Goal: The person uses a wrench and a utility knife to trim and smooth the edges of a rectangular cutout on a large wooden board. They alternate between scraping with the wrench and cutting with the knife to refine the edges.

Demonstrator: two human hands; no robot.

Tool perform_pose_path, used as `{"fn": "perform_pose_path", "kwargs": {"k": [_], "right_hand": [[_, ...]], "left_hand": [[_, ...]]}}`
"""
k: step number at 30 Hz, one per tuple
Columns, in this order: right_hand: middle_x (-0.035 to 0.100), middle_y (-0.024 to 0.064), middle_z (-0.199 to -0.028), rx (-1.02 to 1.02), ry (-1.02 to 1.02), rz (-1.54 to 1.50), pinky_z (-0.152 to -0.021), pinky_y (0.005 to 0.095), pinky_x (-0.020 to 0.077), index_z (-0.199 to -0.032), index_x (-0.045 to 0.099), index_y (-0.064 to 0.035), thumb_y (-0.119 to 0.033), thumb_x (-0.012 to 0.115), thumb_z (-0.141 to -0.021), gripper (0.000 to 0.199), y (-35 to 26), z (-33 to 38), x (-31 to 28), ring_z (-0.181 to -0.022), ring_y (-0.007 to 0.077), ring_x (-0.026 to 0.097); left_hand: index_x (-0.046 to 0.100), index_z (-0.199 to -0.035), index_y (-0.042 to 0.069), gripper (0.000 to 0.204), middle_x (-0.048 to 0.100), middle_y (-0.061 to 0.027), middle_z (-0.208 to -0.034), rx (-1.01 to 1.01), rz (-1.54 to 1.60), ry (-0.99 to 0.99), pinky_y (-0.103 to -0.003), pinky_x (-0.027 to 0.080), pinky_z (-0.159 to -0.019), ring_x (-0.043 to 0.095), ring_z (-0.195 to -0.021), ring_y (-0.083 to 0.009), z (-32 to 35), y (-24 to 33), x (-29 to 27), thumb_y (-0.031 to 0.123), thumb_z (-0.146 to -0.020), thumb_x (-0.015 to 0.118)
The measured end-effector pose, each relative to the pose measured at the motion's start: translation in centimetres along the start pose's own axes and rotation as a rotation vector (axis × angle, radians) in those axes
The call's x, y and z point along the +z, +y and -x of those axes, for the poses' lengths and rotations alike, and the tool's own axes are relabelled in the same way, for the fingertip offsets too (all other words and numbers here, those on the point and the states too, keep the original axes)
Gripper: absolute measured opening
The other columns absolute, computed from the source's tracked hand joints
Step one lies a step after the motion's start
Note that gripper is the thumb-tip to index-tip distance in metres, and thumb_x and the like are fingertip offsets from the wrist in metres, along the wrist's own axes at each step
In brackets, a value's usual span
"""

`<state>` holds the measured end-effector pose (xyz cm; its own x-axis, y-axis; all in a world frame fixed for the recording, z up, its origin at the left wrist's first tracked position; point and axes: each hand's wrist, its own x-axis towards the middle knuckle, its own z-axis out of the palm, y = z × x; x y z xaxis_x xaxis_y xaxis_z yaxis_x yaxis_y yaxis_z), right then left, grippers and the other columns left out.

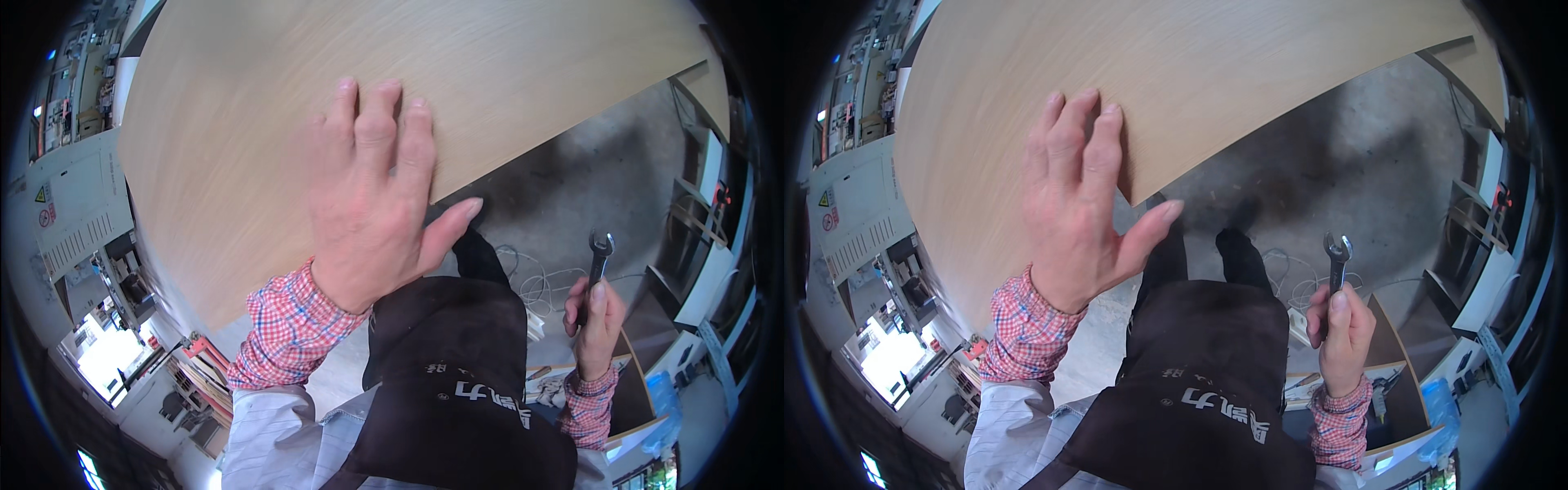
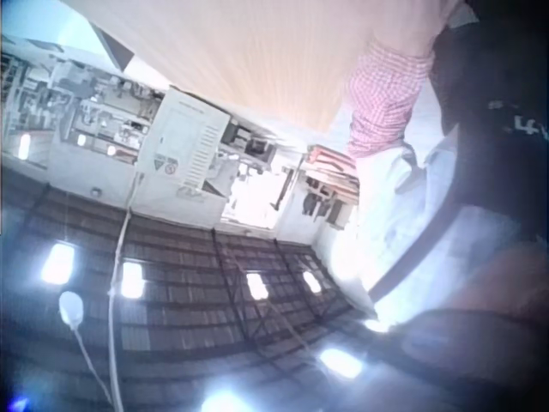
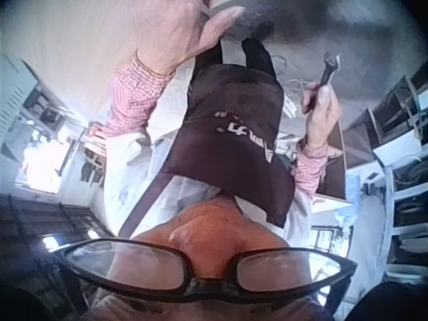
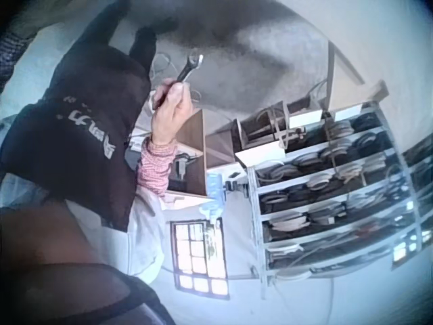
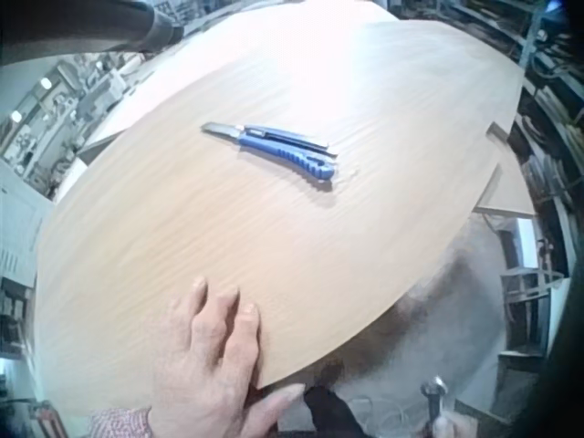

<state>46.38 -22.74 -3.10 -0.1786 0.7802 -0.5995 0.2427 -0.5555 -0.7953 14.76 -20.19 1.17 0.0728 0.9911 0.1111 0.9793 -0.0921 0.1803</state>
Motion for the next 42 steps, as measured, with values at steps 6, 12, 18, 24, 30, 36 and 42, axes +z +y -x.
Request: {"fn": "perform_pose_path", "kwargs": {"k": [6, 12, 18, 24, 30, 36, 42], "right_hand": [[0.053, -0.0016, -0.065, 0.083, 0.001, -0.116, -0.049, 0.0210, 0.0346, -0.096, 0.061, -0.0020, -0.030, 0.046, -0.108, 0.034, 2.0, 1.0, -1.3, -0.054, 0.0042, 0.045], [0.056, 0.0005, -0.065, -0.047, 0.017, -0.125, -0.049, 0.0233, 0.0383, -0.092, 0.063, 0.0007, -0.023, 0.048, -0.106, 0.032, 1.1, 1.2, -2.1, -0.054, 0.0057, 0.049], [0.055, -0.0005, -0.064, -0.293, 0.190, -0.496, -0.048, 0.0231, 0.0388, -0.095, 0.060, -0.0006, -0.008, 0.061, -0.097, 0.007, 1.7, 0.2, -1.7, -0.052, 0.0047, 0.049], [0.061, 0.0028, -0.064, -0.365, 0.182, -0.448, -0.045, 0.0232, 0.0391, -0.096, 0.065, 0.0007, -0.036, 0.048, -0.108, 0.042, -3.7, -10.2, 1.2, -0.053, 0.0082, 0.055], [0.064, 0.0055, -0.077, -0.378, 0.307, -0.633, -0.046, 0.0249, 0.0426, -0.088, 0.065, -0.0007, -0.049, 0.065, -0.097, 0.050, -8.9, -16.7, 3.4, -0.058, 0.0120, 0.061], [0.064, 0.0030, -0.071, -0.266, 0.217, -0.719, -0.036, 0.0216, 0.0323, -0.079, 0.061, -0.0067, -0.036, 0.074, -0.091, 0.034, -10.2, -17.5, 2.8, -0.051, 0.0101, 0.059], [0.056, -0.0027, -0.064, -0.304, 0.302, -0.657, -0.037, 0.0189, 0.0315, -0.086, 0.061, -0.0122, -0.027, 0.077, -0.089, 0.022, -10.3, -17.6, 2.3, -0.047, 0.0049, 0.051]], "left_hand": [[0.046, -0.145, -0.003, 0.072, 0.038, -0.0287, -0.153, 0.034, -0.026, -0.055, -0.064, 0.027, -0.116, 0.032, -0.143, -0.0527, 1.3, -0.1, 1.4, 0.026, -0.085, 0.072], [0.039, -0.150, -0.002, 0.071, 0.029, -0.0269, -0.160, 0.094, -0.067, -0.105, -0.061, 0.021, -0.120, 0.024, -0.149, -0.0485, 2.4, -0.6, 1.4, 0.014, -0.087, 0.066], [0.038, -0.152, 0.000, 0.076, 0.032, -0.0224, -0.160, 0.122, -0.031, -0.112, -0.058, 0.021, -0.121, 0.025, -0.151, -0.0430, 2.2, -1.0, 1.2, 0.018, -0.086, 0.070], [0.034, -0.153, 0.000, 0.082, 0.032, -0.0250, -0.158, -0.042, 0.115, -0.042, -0.059, 0.024, -0.119, 0.027, -0.148, -0.0472, 6.2, -3.4, 0.2, 0.024, -0.085, 0.073], [0.032, -0.155, 0.001, 0.087, 0.030, -0.0258, -0.159, -0.039, -0.130, -0.044, -0.059, 0.027, -0.118, 0.027, -0.146, -0.0505, 10.6, -5.0, 0.6, 0.019, -0.080, 0.074], [0.029, -0.156, 0.000, 0.092, 0.027, -0.0269, -0.160, -0.056, -0.186, -0.075, -0.062, 0.023, -0.119, 0.024, -0.149, -0.0493, 11.0, -4.1, 0.4, 0.000, -0.072, 0.066], [0.032, -0.155, -0.001, 0.089, 0.027, -0.0283, -0.160, -0.027, -0.102, -0.077, -0.064, 0.020, -0.119, 0.024, -0.149, -0.0509, 10.5, -4.2, 1.8, -0.001, -0.071, 0.062]]}}
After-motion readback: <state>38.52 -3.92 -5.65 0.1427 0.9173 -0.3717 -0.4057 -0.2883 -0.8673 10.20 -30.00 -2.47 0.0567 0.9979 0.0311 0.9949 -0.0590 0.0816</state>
